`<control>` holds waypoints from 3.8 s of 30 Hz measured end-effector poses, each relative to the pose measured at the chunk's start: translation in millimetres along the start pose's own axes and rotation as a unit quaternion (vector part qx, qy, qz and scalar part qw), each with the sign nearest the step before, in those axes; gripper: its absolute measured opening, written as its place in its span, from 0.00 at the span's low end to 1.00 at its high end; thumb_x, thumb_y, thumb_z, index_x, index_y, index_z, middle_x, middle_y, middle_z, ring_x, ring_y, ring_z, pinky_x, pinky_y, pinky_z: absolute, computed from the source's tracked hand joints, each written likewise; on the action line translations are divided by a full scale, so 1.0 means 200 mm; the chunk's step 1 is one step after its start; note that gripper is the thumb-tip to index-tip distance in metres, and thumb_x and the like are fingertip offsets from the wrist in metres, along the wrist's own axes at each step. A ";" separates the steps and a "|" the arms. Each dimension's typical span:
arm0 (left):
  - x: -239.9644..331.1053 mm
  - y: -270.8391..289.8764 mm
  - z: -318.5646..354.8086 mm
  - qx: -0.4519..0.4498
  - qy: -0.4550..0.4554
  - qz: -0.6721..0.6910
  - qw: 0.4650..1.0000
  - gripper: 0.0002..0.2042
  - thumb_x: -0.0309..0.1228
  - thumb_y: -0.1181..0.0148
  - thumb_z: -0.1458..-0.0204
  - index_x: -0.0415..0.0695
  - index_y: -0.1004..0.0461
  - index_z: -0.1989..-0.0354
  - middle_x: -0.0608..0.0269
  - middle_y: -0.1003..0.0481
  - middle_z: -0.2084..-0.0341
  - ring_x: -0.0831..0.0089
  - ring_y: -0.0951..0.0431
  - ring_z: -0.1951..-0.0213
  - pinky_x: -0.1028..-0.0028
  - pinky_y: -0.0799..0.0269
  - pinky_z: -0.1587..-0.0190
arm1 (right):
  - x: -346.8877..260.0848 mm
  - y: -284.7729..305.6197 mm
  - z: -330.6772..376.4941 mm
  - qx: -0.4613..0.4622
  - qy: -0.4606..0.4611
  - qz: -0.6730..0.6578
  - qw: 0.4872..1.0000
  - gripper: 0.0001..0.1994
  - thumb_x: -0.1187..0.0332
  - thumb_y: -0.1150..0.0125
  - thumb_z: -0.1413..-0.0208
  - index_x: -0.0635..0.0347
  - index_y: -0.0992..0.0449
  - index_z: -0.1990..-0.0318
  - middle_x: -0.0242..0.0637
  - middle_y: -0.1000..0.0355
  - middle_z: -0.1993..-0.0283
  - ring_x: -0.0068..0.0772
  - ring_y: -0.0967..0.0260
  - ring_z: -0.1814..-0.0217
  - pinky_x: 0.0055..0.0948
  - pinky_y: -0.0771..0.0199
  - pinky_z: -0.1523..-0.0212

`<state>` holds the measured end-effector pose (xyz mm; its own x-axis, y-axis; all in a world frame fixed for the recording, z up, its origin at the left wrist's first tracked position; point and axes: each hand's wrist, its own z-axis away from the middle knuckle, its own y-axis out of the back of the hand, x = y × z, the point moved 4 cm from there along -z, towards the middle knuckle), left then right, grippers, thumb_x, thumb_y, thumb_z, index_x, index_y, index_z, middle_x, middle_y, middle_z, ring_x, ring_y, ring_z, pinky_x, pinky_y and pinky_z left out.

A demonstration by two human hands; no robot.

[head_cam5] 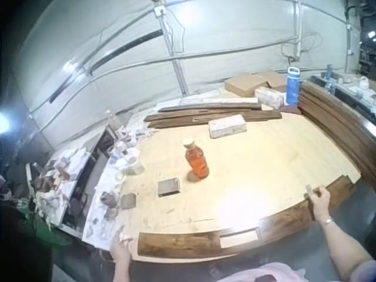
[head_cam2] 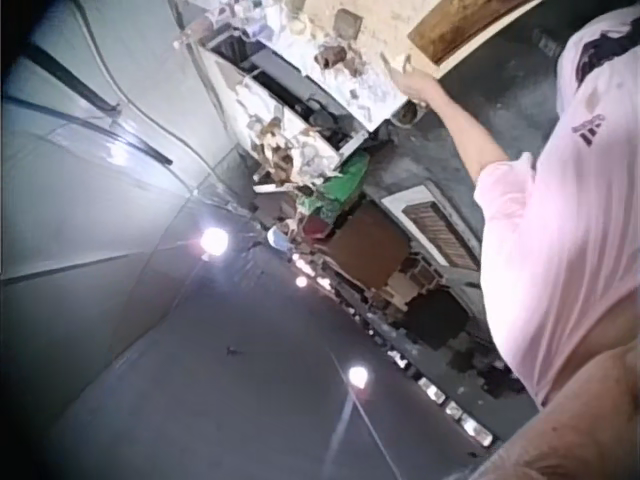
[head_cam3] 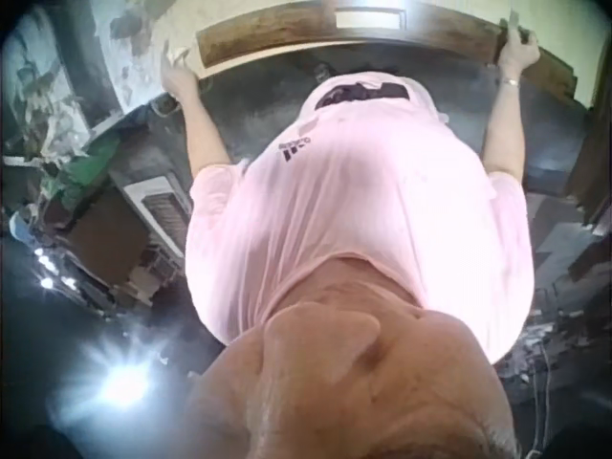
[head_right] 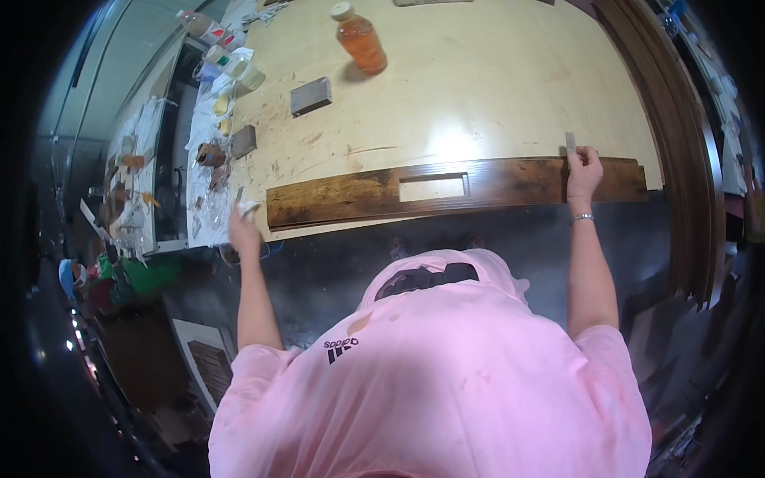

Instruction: The person sands a wooden plank with a block, wipes the surface with a cloth, and applies liquid from a bottle to the cloth while working at a bench.

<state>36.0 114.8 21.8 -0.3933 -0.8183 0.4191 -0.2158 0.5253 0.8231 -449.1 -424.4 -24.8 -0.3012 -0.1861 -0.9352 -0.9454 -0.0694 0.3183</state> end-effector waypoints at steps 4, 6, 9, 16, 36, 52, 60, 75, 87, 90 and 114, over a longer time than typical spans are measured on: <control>0.23 0.07 0.11 -0.057 -0.014 0.193 0.980 0.10 0.21 0.47 0.49 0.39 0.23 0.60 0.53 0.20 0.69 0.62 0.21 0.67 0.62 0.26 0.59 | -0.30 -0.21 0.22 -0.044 -0.098 -0.248 0.963 0.08 0.77 0.42 0.48 0.63 0.24 0.60 0.25 0.31 0.69 0.15 0.37 0.72 0.19 0.36 0.72; 0.62 -0.06 0.31 -0.164 -0.036 0.278 0.946 0.13 0.30 0.36 0.56 0.41 0.22 0.61 0.54 0.21 0.71 0.65 0.21 0.69 0.64 0.26 0.61 | -0.52 -0.44 0.46 -0.238 -0.102 -0.240 0.936 0.13 0.79 0.44 0.51 0.66 0.24 0.56 0.31 0.29 0.66 0.18 0.30 0.64 0.22 0.26 0.66; 1.10 -0.19 0.60 -0.381 -0.064 0.353 0.852 0.30 0.35 0.29 0.59 0.44 0.26 0.42 0.51 0.20 0.67 0.64 0.18 0.64 0.67 0.25 0.56 | -0.78 -0.74 0.84 -0.360 -0.113 -0.295 0.878 0.15 0.76 0.41 0.54 0.64 0.24 0.56 0.31 0.28 0.63 0.25 0.30 0.62 0.24 0.29 0.62; 1.22 -0.22 0.65 -0.419 -0.048 0.460 0.781 0.11 0.26 0.43 0.41 0.35 0.26 0.52 0.62 0.24 0.64 0.75 0.25 0.66 0.74 0.26 0.65 | -0.78 -0.74 0.90 -0.432 -0.111 -0.269 0.854 0.25 0.70 0.31 0.58 0.61 0.24 0.48 0.39 0.27 0.54 0.29 0.30 0.51 0.31 0.26 0.54; 1.11 -0.29 0.70 -0.635 0.133 0.457 0.608 0.13 0.36 0.39 0.39 0.46 0.29 0.50 0.62 0.26 0.64 0.70 0.26 0.63 0.72 0.28 0.61 | -0.43 -0.34 0.77 -0.137 0.328 0.346 0.868 0.15 0.67 0.31 0.65 0.53 0.24 0.65 0.37 0.28 0.58 0.41 0.32 0.49 0.41 0.35 0.49; 1.10 -0.20 0.63 -0.582 -0.226 0.436 0.648 0.16 0.34 0.41 0.38 0.41 0.30 0.46 0.62 0.26 0.61 0.74 0.28 0.60 0.75 0.31 0.61 | -0.93 -0.28 0.92 -0.225 0.031 0.174 0.958 0.17 0.60 0.28 0.59 0.61 0.20 0.64 0.46 0.22 0.67 0.50 0.23 0.60 0.45 0.26 0.60; 1.49 -0.08 0.64 -0.587 -0.152 0.493 0.624 0.19 0.18 0.48 0.50 0.29 0.26 0.48 0.50 0.23 0.53 0.71 0.22 0.64 0.71 0.21 0.63 | -0.85 -0.11 1.13 -0.250 0.028 0.102 0.962 0.41 0.51 0.25 0.62 0.62 0.33 0.41 0.49 0.32 0.49 0.51 0.31 0.47 0.40 0.29 0.50; 2.10 -0.79 0.98 -0.547 0.001 0.445 0.710 0.07 0.24 0.36 0.48 0.35 0.20 0.62 0.66 0.21 0.68 0.80 0.25 0.66 0.77 0.29 0.61 | -0.55 0.69 -0.10 -0.060 0.069 0.294 0.951 0.43 0.57 0.24 0.71 0.65 0.32 0.42 0.47 0.31 0.53 0.50 0.30 0.49 0.44 0.27 0.49; 2.10 -0.82 1.00 -0.385 -0.186 0.348 0.835 0.09 0.30 0.32 0.55 0.40 0.25 0.73 0.57 0.27 0.80 0.69 0.29 0.78 0.69 0.33 0.72 | -0.88 1.37 -1.03 -0.094 0.014 0.328 0.940 0.44 0.50 0.26 0.69 0.78 0.27 0.45 0.61 0.25 0.49 0.52 0.25 0.47 0.34 0.26 0.43; 2.14 -0.80 1.00 -0.360 -0.211 0.344 0.841 0.09 0.30 0.31 0.56 0.40 0.25 0.74 0.56 0.28 0.81 0.66 0.30 0.79 0.68 0.33 0.73 | -0.84 1.44 -1.27 -0.076 0.010 0.391 0.917 0.42 0.51 0.26 0.70 0.78 0.26 0.48 0.60 0.24 0.53 0.50 0.24 0.51 0.35 0.25 0.48; 2.19 -0.76 0.99 -0.327 -0.239 0.336 0.850 0.09 0.32 0.31 0.57 0.41 0.24 0.73 0.55 0.28 0.79 0.61 0.26 0.76 0.65 0.30 0.70 | -0.63 1.25 -1.50 0.064 0.265 0.385 0.882 0.25 0.59 0.32 0.53 0.67 0.23 0.50 0.50 0.22 0.56 0.45 0.24 0.53 0.38 0.26 0.48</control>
<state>-280.7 -277.6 4.4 -0.5832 -0.1141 0.8043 0.6836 0.4660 0.5617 -610.7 -712.5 218.4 -0.7916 -0.5641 -0.2348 -0.5026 0.3826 0.7753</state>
